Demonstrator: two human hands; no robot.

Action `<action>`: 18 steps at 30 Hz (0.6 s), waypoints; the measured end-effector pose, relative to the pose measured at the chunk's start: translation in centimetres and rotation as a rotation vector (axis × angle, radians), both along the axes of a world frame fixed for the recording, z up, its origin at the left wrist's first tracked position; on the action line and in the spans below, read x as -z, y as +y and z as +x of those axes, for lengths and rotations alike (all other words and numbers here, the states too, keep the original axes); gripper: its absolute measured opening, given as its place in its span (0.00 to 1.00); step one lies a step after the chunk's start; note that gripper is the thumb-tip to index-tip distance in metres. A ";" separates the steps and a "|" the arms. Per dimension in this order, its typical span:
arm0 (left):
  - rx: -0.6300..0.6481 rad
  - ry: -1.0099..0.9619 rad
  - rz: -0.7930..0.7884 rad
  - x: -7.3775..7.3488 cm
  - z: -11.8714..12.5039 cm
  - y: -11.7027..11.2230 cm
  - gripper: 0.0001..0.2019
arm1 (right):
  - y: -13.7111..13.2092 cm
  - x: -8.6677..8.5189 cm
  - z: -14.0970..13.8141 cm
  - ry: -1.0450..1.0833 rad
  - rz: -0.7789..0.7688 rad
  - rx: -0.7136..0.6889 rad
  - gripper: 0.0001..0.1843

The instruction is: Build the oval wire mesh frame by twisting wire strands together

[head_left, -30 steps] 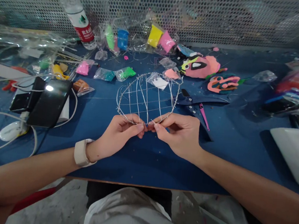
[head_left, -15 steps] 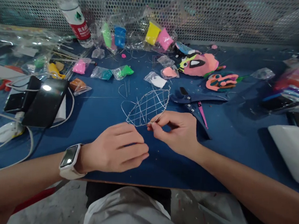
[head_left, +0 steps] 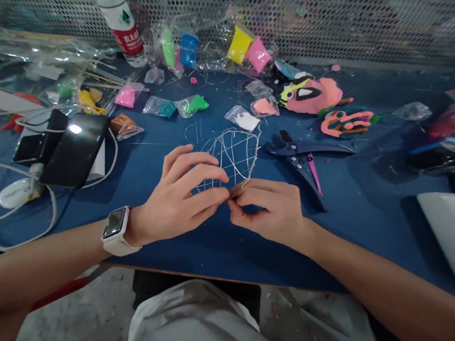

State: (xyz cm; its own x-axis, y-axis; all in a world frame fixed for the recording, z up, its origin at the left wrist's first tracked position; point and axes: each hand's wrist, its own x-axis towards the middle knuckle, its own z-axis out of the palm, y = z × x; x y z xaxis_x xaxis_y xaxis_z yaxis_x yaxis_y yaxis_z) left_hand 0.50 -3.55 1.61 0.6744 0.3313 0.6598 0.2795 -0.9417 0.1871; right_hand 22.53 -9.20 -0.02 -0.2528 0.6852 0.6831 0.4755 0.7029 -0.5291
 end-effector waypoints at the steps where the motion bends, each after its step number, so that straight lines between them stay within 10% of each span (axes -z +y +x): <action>1: 0.012 0.005 -0.005 0.1 -0.1 0.1 0.10 | 0.0 0.0 0.0 -0.002 -0.005 -0.001 0.15; 18: -0.037 -0.054 -0.080 -0.1 -0.1 1.0 0.07 | 0.4 -0.3 0.2 0.129 -0.069 0.032 0.06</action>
State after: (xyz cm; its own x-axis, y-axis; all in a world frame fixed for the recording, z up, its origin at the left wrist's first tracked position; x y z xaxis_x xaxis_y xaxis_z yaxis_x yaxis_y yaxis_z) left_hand 0.37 -2.51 1.69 0.6249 0.4085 0.6653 0.3017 -0.9123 0.2768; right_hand 22.72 -8.84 0.26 -0.1427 0.7378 0.6597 0.4221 0.6483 -0.6337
